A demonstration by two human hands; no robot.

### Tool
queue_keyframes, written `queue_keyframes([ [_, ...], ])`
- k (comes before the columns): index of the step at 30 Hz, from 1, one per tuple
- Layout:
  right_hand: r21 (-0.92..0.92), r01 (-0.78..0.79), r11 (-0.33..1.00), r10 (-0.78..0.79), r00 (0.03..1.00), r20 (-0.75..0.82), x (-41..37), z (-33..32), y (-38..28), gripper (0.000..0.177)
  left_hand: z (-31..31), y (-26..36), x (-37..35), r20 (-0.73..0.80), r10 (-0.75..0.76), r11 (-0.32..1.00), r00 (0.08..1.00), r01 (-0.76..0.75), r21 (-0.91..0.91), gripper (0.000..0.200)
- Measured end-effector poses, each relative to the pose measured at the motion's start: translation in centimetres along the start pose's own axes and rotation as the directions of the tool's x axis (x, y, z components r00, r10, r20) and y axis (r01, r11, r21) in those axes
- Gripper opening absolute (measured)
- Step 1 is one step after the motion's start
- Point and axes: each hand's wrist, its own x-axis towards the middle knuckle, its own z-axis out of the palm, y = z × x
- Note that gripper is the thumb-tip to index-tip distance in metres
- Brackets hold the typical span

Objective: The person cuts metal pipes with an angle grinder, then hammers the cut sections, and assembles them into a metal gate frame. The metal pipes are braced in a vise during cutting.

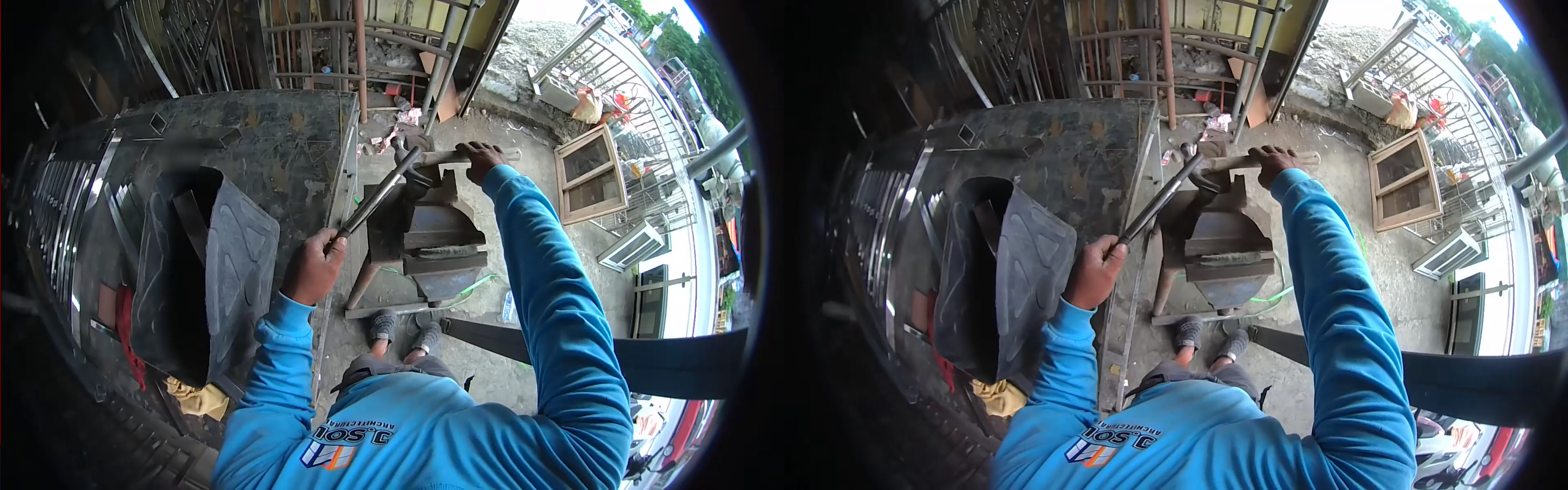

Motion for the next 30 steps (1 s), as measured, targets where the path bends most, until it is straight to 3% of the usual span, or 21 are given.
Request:
queue_keyframes([
  [2, 0.076, -0.056, 0.996, 0.035, 0.966, 0.255, 1.2, -3.2, -0.8, 0.035, 0.1, 0.0, 1.3, -0.01, -0.002, 1.0, 1.0, 0.002, -0.008, 0.026],
  [3, 0.146, 0.015, 0.989, -0.033, 0.992, 0.119, 1.2, -1.5, 0.2, 0.028, -0.1, 0.2, 1.8, -0.007, -0.009, 1.0, 1.0, 0.009, 0.026, 0.027],
  [6, 0.092, -0.112, 0.989, 0.107, 0.992, 0.064, -0.4, -5.4, -1.0, 0.029, -0.7, -0.3, 3.4, -0.01, 0.025, 1.0, 1.0, -0.025, -0.011, 0.028],
  [10, 0.224, -0.42, 0.879, 0.387, 0.905, 0.179, -4.4, -7.0, 0.0, 0.04, -0.2, 0.5, 6.6, 0.031, 0.058, 0.998, 0.998, -0.059, 0.03, 0.03],
  [12, 0.39, -0.496, 0.776, 0.497, 0.861, 0.107, -7.1, -4.0, 2.0, 0.046, 1.7, 0.3, 9.3, 0.028, 0.124, 0.992, 0.992, -0.125, 0.028, 0.031],
  [14, 0.511, -0.617, 0.598, 0.631, 0.756, 0.174, -9.6, -1.8, 3.3, 0.048, 4.5, -0.9, 12.7, 0.164, 0.056, 0.996, 0.985, -0.067, 0.06, 0.033],
  [16, 0.699, -0.648, 0.301, 0.654, 0.674, 0.343, -12.5, -4.9, 1.3, 0.046, 7.0, -0.8, 15.6, 0.337, -0.031, 0.998, 0.941, 0.013, 0.055, 0.035],
  [17, 0.754, -0.644, 0.13, 0.643, 0.634, 0.431, -13.8, -6.8, 0.1, 0.046, 7.8, -0.9, 16.6, 0.345, -0.049, 0.992, 0.937, 0.006, 0.126, 0.036],
  [20, 0.813, -0.574, 0.097, 0.606, 0.682, 0.409, -16.9, -8.6, -1.5, 0.042, 9.6, -2.3, 16.8, 0.297, 0.001, 0.979, 0.955, -0.061, 0.193, 0.039],
  [25, 0.812, -0.557, 0.173, 0.537, 0.745, 0.396, -17.5, -11.5, -3.7, 0.037, 8.8, -3.5, 15.4, 0.225, 0.013, 0.976, 0.974, -0.061, 0.209, 0.04],
  [30, 0.824, -0.449, 0.346, 0.431, 0.856, 0.285, -14.8, -13.6, -5.2, 0.039, 8.5, -2.4, 14.1, 0.176, -0.021, 0.96, 0.984, -0.029, 0.277, 0.04],
])
